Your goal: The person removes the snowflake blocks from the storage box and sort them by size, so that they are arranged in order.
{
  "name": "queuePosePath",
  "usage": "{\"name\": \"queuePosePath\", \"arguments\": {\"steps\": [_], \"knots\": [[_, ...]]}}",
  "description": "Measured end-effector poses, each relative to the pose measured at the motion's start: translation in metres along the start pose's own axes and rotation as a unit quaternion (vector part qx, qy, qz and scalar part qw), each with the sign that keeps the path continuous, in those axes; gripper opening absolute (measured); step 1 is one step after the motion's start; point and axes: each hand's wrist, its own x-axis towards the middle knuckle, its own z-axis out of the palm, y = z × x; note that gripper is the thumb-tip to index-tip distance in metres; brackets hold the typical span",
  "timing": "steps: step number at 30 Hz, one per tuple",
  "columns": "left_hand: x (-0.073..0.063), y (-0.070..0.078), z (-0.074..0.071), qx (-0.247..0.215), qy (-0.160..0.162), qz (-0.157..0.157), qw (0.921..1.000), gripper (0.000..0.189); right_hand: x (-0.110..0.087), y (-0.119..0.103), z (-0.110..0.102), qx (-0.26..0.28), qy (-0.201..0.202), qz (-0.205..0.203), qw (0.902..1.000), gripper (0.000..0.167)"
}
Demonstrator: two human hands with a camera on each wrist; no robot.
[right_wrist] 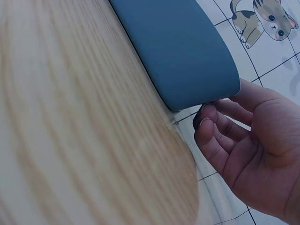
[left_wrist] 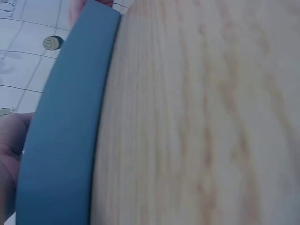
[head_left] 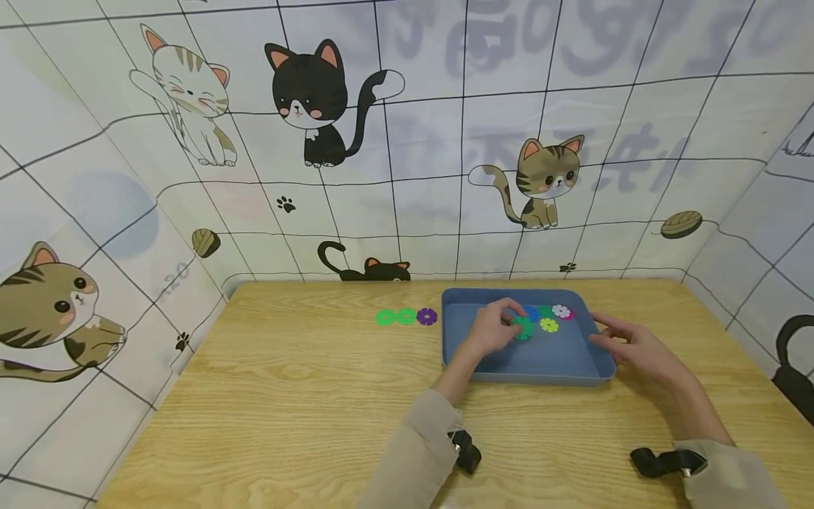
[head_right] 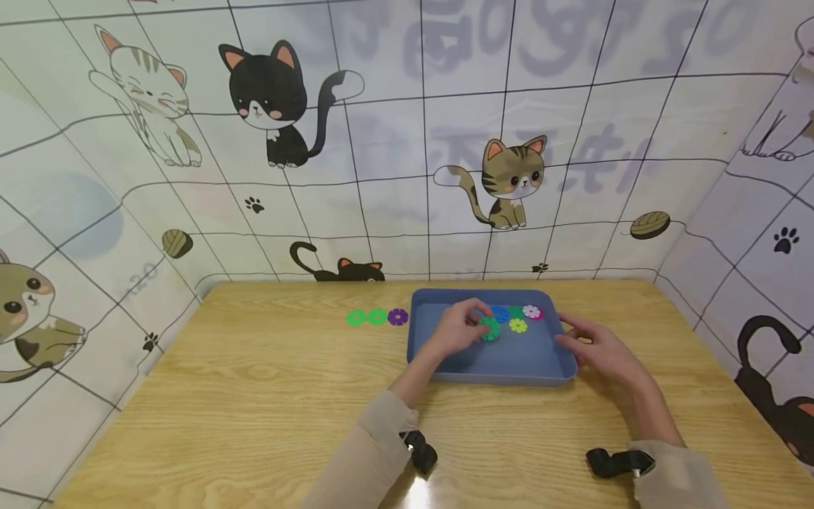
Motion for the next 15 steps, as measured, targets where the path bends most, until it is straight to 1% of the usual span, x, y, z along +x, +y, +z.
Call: {"name": "queuePosePath", "arguments": {"steps": [4, 8, 11, 15], "knots": [[-0.007, 0.005, -0.008, -0.038, 0.002, 0.021, 0.9991, 0.017, 0.0, -0.001, 0.0, 0.012, 0.002, 0.002, 0.9999, 0.067], [-0.014, 0.01, -0.018, -0.072, 0.01, 0.031, 0.9969, 0.017, -0.001, -0.003, 0.0, 0.014, 0.005, 0.0, 0.9999, 0.068], [-0.019, 0.011, -0.026, -0.084, 0.018, 0.037, 0.9956, 0.016, -0.002, -0.004, 0.0, 0.01, 0.004, -0.002, 0.9999, 0.067], [-0.023, 0.01, -0.037, -0.083, 0.03, 0.048, 0.995, 0.017, -0.002, -0.005, 0.001, 0.003, 0.0, 0.002, 1.0, 0.067]]}}
